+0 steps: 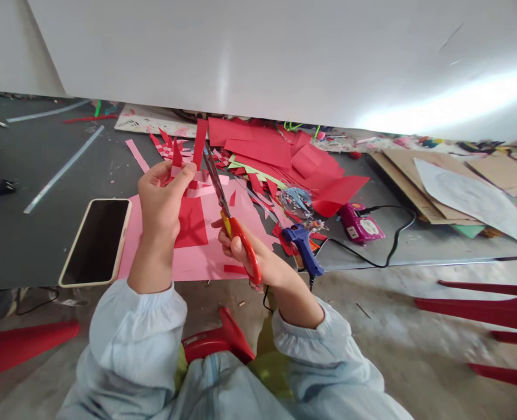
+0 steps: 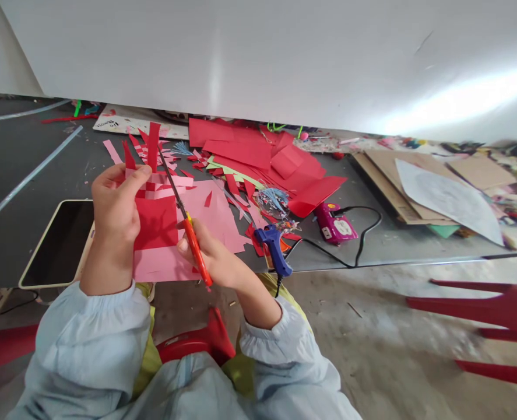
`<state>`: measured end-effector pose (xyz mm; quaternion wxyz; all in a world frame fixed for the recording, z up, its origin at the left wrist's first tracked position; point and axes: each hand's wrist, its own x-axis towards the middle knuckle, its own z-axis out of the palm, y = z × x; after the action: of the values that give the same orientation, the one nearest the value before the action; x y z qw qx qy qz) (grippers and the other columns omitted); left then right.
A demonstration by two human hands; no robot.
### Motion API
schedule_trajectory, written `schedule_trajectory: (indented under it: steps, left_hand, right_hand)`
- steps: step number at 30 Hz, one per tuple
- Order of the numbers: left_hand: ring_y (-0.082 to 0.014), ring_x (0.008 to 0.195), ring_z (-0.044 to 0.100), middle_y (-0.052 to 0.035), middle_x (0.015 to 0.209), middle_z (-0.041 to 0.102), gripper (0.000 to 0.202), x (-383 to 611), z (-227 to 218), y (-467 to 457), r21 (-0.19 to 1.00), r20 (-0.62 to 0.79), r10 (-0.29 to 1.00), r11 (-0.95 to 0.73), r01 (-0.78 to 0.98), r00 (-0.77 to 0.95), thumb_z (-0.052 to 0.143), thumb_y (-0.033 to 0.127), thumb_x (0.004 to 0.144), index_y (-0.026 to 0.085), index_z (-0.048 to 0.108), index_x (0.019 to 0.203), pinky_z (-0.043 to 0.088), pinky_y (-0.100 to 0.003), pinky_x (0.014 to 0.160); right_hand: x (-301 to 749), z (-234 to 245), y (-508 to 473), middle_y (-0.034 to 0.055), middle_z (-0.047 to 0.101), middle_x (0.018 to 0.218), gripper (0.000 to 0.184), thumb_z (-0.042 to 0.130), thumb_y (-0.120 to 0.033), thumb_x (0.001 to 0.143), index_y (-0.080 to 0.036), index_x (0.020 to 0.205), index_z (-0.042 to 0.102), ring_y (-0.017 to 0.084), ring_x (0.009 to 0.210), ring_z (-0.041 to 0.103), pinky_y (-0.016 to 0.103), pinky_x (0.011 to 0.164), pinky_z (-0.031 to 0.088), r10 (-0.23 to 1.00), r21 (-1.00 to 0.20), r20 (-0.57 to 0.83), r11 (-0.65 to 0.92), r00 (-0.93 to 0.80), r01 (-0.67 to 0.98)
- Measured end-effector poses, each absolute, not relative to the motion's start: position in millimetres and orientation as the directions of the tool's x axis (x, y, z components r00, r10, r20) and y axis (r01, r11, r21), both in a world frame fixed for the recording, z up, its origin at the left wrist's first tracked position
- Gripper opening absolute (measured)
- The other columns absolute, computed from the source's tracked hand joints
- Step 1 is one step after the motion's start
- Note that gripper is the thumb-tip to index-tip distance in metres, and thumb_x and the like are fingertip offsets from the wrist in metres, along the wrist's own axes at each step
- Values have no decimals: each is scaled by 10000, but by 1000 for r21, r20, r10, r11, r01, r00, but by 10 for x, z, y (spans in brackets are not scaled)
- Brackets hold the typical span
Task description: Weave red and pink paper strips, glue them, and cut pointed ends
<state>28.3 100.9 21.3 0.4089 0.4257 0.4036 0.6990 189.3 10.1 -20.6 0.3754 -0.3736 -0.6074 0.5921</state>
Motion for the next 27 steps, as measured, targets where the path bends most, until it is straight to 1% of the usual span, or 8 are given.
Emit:
schedule_trajectory:
  steps: [3,5,8,11,14,20,24,27]
  left_hand:
    - [-99,671,604,39,690,679,65,292,227,974,940,216,946,-268,-210,-241,778,257,670,227,721,674,499,-216,646]
    - [-104,668,610,36,690,678,78,295,238,956,952,199,956,-241,-189,-217,775,270,670,225,712,674,508,-221,648]
    - [-104,658,619,31,692,685,67,301,248,940,958,184,967,-216,-189,-176,765,275,682,226,719,688,517,-223,648]
    - [-95,627,608,30,668,680,60,309,251,927,957,184,973,-209,-200,-139,768,269,684,226,729,669,504,-210,606]
    - [-79,577,573,35,617,646,90,322,254,913,958,176,976,-200,-207,-131,781,261,674,220,721,620,471,-193,544]
    - [-70,551,549,44,584,607,126,344,268,891,956,176,976,-201,-215,-131,784,238,665,217,697,576,471,-190,525]
    - [-74,537,538,46,576,594,129,355,281,878,957,170,979,-191,-220,-110,779,248,664,220,692,572,476,-202,517]
    - [-78,529,530,45,563,578,136,360,287,874,957,156,983,-176,-232,-100,786,254,652,214,689,564,467,-210,509]
  right_hand:
    - [1888,-199,93,-26,351,863,525,420,-694,952,-218,1174,436,102,680,318,266,608,344,888,-999,27,34,-459,7]
    - [1885,-201,91,-27,341,867,530,425,-708,942,-220,1150,432,101,677,308,266,600,332,889,-999,32,37,-457,1]
    - [1881,-198,90,-18,360,893,530,427,-706,942,-227,1170,428,109,700,333,273,622,350,892,-999,45,40,-449,-19]
    - [1877,-184,88,-17,364,898,490,429,-682,956,-230,1147,426,109,707,341,271,631,357,896,-999,48,35,-441,-39]
    - [1877,-191,89,-26,353,866,466,435,-677,957,-234,1102,429,101,664,318,264,587,327,897,-998,40,18,-441,-53]
    - [1881,-254,104,-24,375,841,526,434,-690,948,-251,1238,441,116,661,340,269,569,310,897,-997,48,17,-440,-76]
    - [1867,-232,104,-22,387,845,511,427,-683,955,-249,1222,458,114,661,348,272,582,318,911,-997,54,23,-408,-78]
    - [1853,-201,105,-25,389,845,497,418,-678,962,-247,1205,466,107,651,331,272,584,300,919,-997,40,9,-391,-81]
